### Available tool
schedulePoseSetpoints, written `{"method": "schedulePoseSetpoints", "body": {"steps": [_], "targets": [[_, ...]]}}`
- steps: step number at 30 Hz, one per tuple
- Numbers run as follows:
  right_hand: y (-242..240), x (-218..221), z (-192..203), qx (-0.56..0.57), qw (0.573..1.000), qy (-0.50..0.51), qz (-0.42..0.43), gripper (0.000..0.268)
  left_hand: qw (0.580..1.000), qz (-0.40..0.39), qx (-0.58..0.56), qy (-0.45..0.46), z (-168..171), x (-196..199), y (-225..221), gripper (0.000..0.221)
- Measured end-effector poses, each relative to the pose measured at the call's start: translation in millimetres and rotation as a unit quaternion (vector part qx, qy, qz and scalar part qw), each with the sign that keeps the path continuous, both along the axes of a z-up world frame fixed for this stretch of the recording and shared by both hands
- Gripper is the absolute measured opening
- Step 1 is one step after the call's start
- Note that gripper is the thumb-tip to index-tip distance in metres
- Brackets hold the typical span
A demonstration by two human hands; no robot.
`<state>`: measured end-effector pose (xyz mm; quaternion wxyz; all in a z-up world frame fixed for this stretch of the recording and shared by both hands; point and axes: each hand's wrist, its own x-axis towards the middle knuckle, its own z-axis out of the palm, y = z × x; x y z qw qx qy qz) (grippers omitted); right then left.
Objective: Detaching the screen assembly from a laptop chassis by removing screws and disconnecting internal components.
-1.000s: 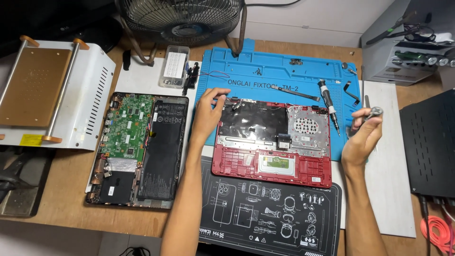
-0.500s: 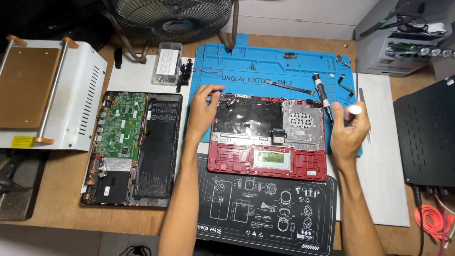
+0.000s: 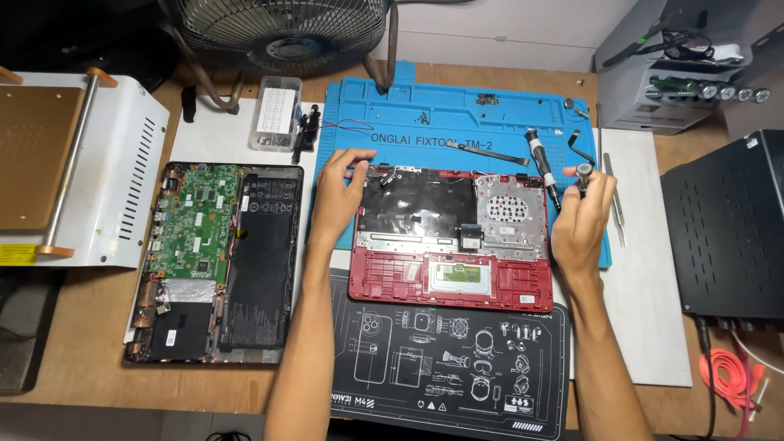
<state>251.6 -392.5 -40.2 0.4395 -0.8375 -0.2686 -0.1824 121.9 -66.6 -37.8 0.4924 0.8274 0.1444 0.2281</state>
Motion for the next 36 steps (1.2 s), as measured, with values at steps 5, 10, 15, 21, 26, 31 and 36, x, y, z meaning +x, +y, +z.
{"method": "schedulePoseSetpoints", "body": {"steps": [5,10,15,21,26,31,36], "targets": [[38,-15,29,-0.019,0.998,0.027,0.047,0.024,1.000,0.004,0.000,-0.002,-2,0,0,0.026],[90,-12,49,0.039,0.987,0.052,0.150,0.027,1.000,0.002,-0.002,-0.008,-2,0,1,0.027],[150,-16,78,0.151,0.937,0.130,0.288,0.019,1.000,0.006,-0.006,-0.004,-5,1,2,0.026],[190,-26,67,0.113,0.921,0.210,0.309,0.017,1.000,0.005,-0.001,0.005,-6,2,2,0.025],[193,-22,52,0.124,0.923,0.217,0.292,0.018,1.000,0.005,-0.012,0.004,0,-2,2,0.026],[190,-14,43,0.133,0.923,0.220,0.285,0.020,1.000,0.005,-0.021,0.000,5,-1,1,0.027],[189,-13,40,0.131,0.919,0.239,0.285,0.020,1.000,0.003,-0.021,0.004,4,-1,1,0.028]]}}
